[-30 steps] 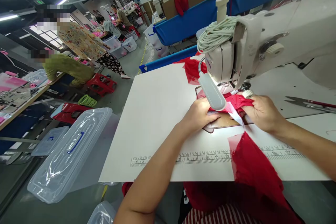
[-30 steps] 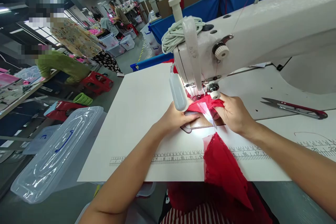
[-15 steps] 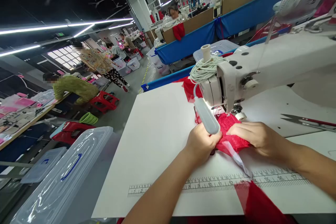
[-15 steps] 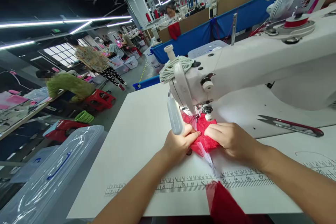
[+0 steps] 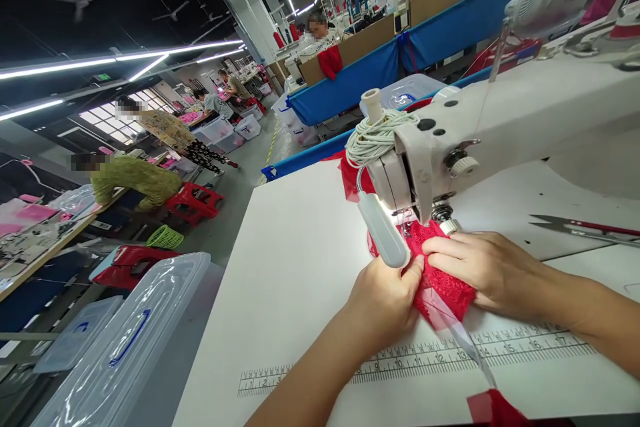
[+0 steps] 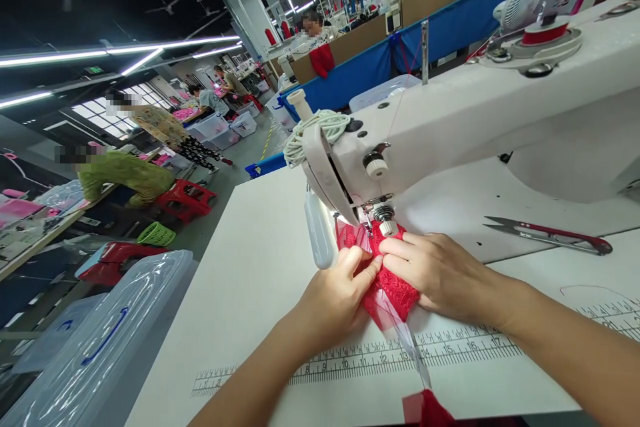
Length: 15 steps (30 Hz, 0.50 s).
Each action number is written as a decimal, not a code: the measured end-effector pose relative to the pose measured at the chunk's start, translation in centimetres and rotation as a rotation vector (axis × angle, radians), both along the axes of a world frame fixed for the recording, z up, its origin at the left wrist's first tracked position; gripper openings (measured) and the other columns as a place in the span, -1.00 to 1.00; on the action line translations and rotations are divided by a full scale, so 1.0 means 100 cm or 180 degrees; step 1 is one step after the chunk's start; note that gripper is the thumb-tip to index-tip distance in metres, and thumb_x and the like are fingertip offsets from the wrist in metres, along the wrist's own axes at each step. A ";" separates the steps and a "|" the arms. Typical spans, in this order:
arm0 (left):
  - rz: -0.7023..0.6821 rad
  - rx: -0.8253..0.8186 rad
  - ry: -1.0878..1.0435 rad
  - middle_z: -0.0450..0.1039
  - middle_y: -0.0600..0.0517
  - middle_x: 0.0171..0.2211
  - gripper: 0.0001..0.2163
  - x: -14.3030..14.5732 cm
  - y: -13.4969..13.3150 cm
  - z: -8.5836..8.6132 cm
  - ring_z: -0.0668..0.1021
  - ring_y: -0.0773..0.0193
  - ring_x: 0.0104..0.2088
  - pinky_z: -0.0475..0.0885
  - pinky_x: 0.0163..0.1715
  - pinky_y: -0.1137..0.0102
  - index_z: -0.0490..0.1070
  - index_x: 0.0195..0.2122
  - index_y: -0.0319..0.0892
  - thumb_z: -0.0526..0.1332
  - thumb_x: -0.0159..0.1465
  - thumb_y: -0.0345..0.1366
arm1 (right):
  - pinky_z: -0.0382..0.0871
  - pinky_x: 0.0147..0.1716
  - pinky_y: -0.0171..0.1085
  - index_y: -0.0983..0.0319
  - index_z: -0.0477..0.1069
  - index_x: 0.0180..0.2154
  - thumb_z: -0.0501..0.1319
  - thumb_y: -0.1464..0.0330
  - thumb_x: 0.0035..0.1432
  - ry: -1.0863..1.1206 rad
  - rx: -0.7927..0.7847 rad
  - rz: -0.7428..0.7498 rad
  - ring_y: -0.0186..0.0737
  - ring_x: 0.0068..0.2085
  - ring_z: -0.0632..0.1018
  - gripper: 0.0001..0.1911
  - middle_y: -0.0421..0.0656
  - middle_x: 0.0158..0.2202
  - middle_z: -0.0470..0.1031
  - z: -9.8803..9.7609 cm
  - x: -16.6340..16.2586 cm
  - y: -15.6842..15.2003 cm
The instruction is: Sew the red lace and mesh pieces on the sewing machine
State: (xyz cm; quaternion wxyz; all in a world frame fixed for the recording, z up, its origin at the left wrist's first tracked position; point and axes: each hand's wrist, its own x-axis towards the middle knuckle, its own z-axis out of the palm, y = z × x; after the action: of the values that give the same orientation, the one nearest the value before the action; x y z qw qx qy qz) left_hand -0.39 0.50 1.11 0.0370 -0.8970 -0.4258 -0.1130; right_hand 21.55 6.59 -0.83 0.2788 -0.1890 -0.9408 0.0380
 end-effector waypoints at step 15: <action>-0.0092 0.0233 -0.0374 0.57 -0.35 -0.05 -0.21 0.002 -0.005 0.005 0.58 0.04 -0.25 0.62 -0.30 0.18 0.51 0.05 -0.42 -0.18 0.46 0.25 | 0.25 -0.49 -0.15 0.22 0.50 -0.25 0.11 0.50 0.17 -0.0081 0.0306 -0.0587 -0.12 -0.41 0.54 -0.79 -0.04 -0.10 0.67 -0.021 0.001 -0.003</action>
State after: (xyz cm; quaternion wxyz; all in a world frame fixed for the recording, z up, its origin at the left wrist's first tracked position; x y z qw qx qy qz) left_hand -0.19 0.04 1.57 0.0430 -0.8929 -0.4098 -0.1815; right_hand 21.67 6.28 -2.94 0.2778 -0.2617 -0.9236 -0.0353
